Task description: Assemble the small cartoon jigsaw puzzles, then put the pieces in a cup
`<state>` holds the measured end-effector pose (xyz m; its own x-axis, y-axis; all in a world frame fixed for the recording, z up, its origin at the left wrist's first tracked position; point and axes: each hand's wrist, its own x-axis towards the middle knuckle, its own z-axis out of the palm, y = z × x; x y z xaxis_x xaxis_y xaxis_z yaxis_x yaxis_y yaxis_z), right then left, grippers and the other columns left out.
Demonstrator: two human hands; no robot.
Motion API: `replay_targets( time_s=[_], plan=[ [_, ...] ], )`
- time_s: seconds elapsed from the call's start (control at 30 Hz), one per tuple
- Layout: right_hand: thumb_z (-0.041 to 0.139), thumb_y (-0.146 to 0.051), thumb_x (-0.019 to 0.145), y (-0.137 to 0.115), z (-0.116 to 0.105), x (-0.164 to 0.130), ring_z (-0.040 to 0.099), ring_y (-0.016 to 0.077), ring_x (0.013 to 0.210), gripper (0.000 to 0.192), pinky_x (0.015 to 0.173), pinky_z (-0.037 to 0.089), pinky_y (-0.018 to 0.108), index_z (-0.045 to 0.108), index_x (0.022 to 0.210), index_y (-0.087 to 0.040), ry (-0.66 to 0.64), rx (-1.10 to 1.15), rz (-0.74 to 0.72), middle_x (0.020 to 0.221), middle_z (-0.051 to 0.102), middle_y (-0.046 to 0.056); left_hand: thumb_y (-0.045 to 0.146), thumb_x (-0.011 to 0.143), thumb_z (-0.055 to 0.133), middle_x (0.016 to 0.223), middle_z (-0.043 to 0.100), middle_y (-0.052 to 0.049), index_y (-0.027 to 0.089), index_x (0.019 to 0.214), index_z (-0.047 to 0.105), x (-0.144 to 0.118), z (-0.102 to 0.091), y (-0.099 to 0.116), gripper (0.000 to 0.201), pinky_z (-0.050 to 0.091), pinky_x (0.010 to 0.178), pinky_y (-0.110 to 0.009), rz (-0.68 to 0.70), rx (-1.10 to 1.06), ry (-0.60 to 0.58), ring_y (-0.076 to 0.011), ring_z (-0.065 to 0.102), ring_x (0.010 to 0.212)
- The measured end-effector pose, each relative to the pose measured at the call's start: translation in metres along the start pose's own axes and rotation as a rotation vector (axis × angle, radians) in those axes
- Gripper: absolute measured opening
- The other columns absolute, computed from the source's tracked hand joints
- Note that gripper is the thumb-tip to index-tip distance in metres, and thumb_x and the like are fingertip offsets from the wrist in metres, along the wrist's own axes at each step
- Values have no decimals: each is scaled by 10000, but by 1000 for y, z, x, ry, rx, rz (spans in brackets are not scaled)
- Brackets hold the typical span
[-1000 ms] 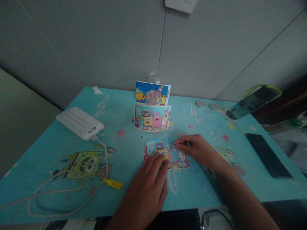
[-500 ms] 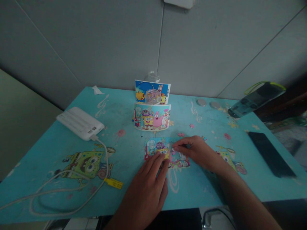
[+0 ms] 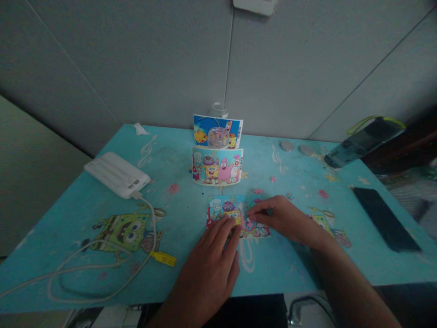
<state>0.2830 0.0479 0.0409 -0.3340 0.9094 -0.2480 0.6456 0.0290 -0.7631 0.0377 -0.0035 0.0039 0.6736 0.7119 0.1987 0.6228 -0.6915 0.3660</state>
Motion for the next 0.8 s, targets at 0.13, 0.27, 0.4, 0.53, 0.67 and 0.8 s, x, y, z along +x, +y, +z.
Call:
replay_targets(
  time_s=[0.13, 0.27, 0.4, 0.53, 0.67, 0.8],
  plan=[
    [634, -303, 906, -3, 1, 0, 574, 125, 603, 176, 587, 447, 244, 792, 904, -224, 9, -20, 11, 719, 708, -18, 158, 947, 491, 1560, 396, -114, 182, 1497, 401, 0, 1, 0, 558, 366, 1190, -531, -1, -12, 8, -290, 364, 1447],
    [627, -298, 915, -3, 3, -1, 573, 123, 609, 176, 583, 442, 240, 785, 903, -222, 16, -26, 2, 717, 699, -18, 161, 950, 487, 1561, 392, -114, 180, 1500, 395, -1, 1, 0, 558, 361, 1188, -547, 5, -5, 5, -289, 347, 1453],
    [641, -291, 905, -3, 4, 0, 597, 129, 630, 155, 601, 455, 244, 783, 906, -231, 20, -35, 0, 733, 714, -14, 163, 954, 482, 1559, 393, -116, 176, 1501, 393, 0, 0, -1, 554, 371, 1183, -542, 2, -8, 0, -288, 342, 1455],
    [649, -269, 893, -6, 4, 0, 621, 135, 654, 140, 622, 466, 249, 784, 908, -237, 41, -48, -6, 769, 733, -5, 161, 958, 467, 1561, 388, -118, 165, 1507, 382, 1, -1, -1, 555, 361, 1192, -529, 7, -11, 2, -283, 336, 1460],
    [643, -254, 897, -8, 3, -1, 621, 135, 659, 139, 637, 466, 254, 780, 893, -232, 35, -75, -21, 776, 733, 0, 165, 960, 468, 1565, 384, -120, 160, 1515, 371, 0, -1, -1, 564, 365, 1190, -529, 10, 1, -3, -282, 329, 1463],
    [642, -258, 895, -8, 2, -2, 606, 129, 653, 123, 629, 458, 249, 758, 876, -221, 33, -70, -9, 764, 717, -4, 169, 955, 475, 1568, 381, -121, 160, 1516, 373, -1, 1, -1, 569, 355, 1193, -543, 6, 9, -8, -288, 320, 1467]
  ],
)
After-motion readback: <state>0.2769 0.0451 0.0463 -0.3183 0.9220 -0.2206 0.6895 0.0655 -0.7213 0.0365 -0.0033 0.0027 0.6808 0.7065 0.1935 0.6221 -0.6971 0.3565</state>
